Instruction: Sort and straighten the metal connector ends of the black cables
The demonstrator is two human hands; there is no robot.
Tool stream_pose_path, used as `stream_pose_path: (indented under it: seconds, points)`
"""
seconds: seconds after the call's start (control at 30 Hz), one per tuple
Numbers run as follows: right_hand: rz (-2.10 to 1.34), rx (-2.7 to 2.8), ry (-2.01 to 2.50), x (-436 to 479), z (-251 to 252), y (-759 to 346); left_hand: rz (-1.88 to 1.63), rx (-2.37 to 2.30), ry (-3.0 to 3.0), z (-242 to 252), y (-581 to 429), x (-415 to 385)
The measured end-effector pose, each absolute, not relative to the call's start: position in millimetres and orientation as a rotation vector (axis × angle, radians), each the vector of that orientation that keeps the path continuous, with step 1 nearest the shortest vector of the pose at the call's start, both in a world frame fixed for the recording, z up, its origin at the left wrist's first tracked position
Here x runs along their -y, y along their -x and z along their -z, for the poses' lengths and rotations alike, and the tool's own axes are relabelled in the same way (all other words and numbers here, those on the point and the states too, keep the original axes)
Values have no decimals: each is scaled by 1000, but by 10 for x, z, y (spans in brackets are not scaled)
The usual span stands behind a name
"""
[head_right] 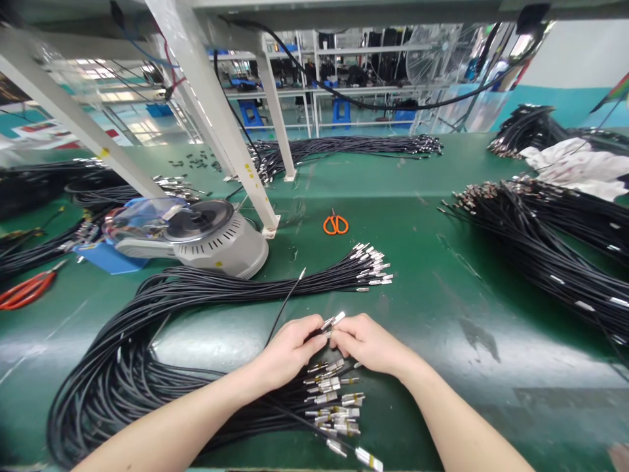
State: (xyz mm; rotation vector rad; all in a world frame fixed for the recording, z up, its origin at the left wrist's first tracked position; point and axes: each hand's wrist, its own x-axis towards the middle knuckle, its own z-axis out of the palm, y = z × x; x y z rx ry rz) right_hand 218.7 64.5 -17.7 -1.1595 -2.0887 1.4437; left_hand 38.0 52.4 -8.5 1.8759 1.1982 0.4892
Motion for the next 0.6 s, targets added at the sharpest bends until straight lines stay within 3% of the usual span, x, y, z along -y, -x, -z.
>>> stream_pose_path:
  seconds: [0.43,0.6]
  points:
    - [-1482,1982,1125,-673,190,-2172,-590,-1105,-1645,72,-345,-623]
    - [-1330,2239,1194,-630,122,-2168,-1073,-1250,-1435,-59,-104,-835]
